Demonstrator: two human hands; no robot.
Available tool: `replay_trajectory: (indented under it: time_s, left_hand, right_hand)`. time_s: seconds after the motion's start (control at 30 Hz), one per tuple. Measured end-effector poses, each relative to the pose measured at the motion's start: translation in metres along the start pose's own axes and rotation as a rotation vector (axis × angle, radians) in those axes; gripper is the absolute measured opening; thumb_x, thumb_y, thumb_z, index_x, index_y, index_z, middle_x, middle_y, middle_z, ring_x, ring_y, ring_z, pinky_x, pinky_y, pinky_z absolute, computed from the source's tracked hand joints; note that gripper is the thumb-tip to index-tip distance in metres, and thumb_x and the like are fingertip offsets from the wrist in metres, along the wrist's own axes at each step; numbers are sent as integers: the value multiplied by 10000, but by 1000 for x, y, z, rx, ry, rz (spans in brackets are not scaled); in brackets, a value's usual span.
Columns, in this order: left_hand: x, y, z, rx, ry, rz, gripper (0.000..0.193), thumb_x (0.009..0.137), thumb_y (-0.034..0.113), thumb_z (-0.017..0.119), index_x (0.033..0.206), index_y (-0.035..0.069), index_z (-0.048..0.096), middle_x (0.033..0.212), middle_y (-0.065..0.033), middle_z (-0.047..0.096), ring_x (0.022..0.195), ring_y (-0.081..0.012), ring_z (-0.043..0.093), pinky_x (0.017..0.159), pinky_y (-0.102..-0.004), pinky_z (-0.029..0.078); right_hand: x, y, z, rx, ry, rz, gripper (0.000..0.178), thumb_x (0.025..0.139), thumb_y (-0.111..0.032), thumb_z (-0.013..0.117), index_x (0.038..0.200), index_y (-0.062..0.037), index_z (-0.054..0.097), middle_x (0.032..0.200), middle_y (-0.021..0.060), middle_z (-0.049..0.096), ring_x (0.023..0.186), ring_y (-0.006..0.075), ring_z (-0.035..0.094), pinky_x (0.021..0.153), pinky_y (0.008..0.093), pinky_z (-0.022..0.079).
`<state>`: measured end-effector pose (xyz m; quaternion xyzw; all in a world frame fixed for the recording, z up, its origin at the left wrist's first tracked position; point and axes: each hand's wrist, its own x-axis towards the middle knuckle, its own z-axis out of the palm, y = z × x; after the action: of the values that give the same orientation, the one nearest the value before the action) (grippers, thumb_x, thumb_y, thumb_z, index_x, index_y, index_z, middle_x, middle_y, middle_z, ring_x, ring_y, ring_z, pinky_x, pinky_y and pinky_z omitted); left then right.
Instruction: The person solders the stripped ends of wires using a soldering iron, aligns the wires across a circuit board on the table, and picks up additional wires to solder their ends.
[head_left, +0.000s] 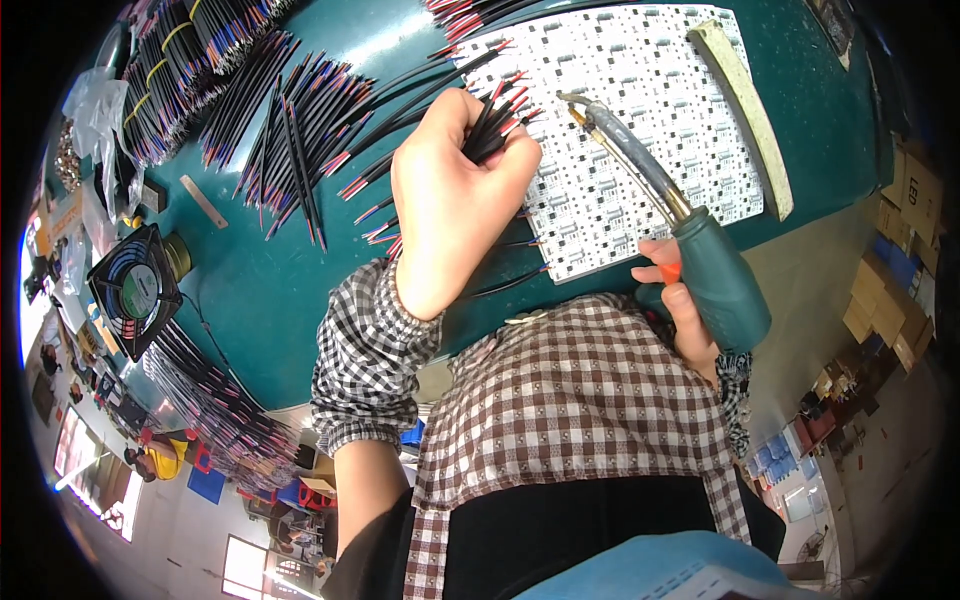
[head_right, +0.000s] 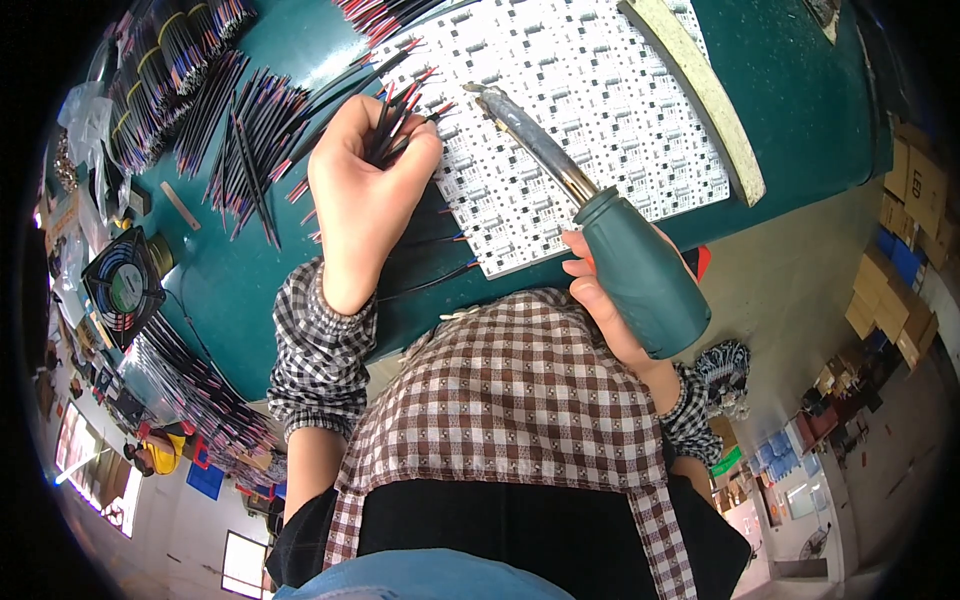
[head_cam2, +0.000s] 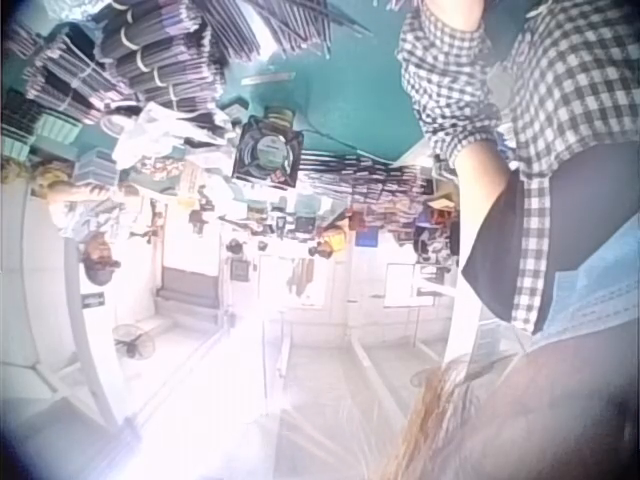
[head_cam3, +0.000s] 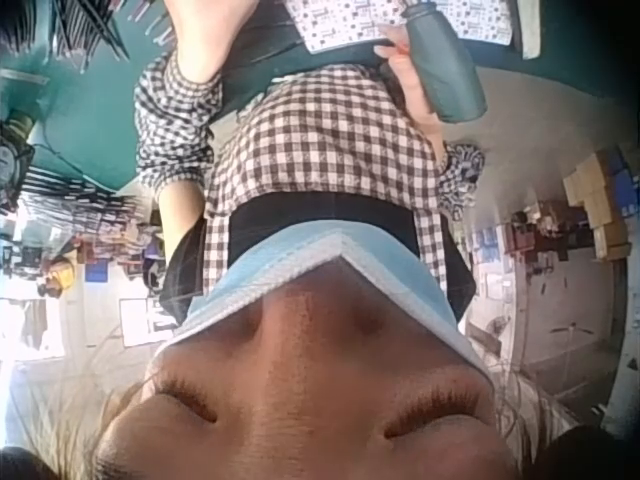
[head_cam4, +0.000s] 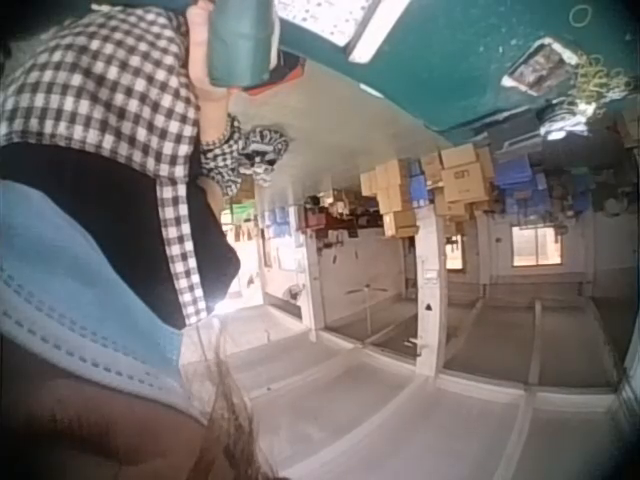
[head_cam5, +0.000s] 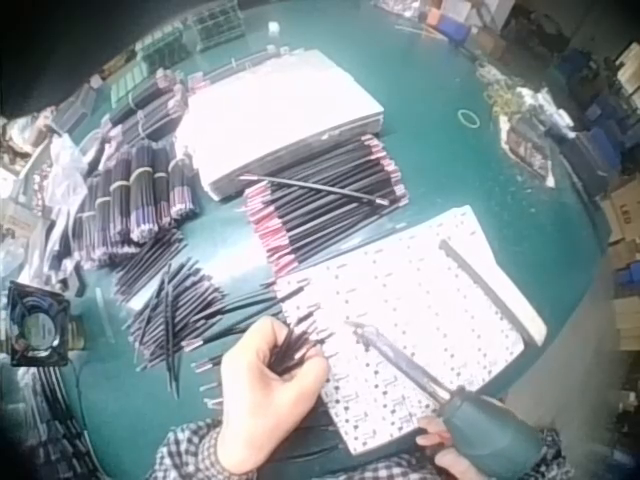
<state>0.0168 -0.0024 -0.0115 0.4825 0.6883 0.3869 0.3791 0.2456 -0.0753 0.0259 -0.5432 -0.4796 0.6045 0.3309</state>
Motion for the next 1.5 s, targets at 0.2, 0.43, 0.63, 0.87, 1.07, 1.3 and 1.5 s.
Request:
replay_trajectory:
  time_s: [0.2, 0.43, 0.63, 0.87, 1.07, 1.3, 1.5]
  left_hand:
    - [-7, -6, 3, 46, 51, 119, 203, 722, 53, 712, 773, 2, 522, 621, -94, 588, 531, -131, 540, 543, -272, 466]
    - [-9, -8, 9, -15, 82, 77, 229, 742, 73, 735, 792, 12, 520, 627, -98, 585, 542, -129, 543, 538, -265, 465]
    - [-10, -10, 10, 51, 112, 131, 222, 747, 60, 728, 782, 12, 514, 619, -87, 581, 553, -95, 527, 534, -255, 456]
    - [-5, -4, 6, -103, 39, -1, 209, 729, 45, 726, 764, -16, 529, 639, -61, 600, 587, -70, 529, 558, -233, 456]
    - [-2, -5, 4, -140, 23, -32, 178, 731, 40, 712, 767, -28, 551, 651, -64, 613, 604, -69, 536, 582, -243, 467]
    - [-1, -5, 1, -90, 8, -23, 173, 720, 42, 703, 761, -30, 551, 647, -79, 613, 599, -84, 540, 584, -251, 470]
    - [1, -3, 2, -102, 0, -25, 168, 714, 38, 696, 756, -33, 550, 637, -82, 606, 587, -95, 538, 582, -258, 471]
  right_hand:
    - [1, 12, -9, 11, -128, -115, 363, 947, -242, 569, 1155, 51, 517, 1073, 180, 570, 1016, 257, 591, 830, 375, 564]
    - [1, 9, -3, 62, -6, -49, 337, 909, -119, 605, 1182, 58, 515, 1090, 180, 598, 1040, 256, 609, 831, 369, 569]
    - [2, 14, -5, 37, -9, -67, 439, 848, 49, 657, 1244, 78, 470, 1070, 195, 652, 972, 244, 659, 825, 360, 579]
    - [2, 15, -3, 26, 38, -67, 437, 828, 52, 681, 1221, 89, 491, 1040, 197, 676, 895, 224, 682, 790, 346, 585]
    - [4, 13, -5, -39, 7, -95, 448, 817, 57, 689, 1221, 91, 498, 1016, 193, 685, 870, 213, 687, 772, 338, 586]
    - [3, 10, -1, -23, 59, -28, 458, 802, 58, 708, 1211, 85, 505, 994, 178, 694, 859, 206, 689, 782, 330, 579]
    - [1, 21, -18, -201, -47, -140, 478, 781, 40, 740, 1204, 71, 520, 942, 158, 704, 879, 205, 693, 798, 332, 568]
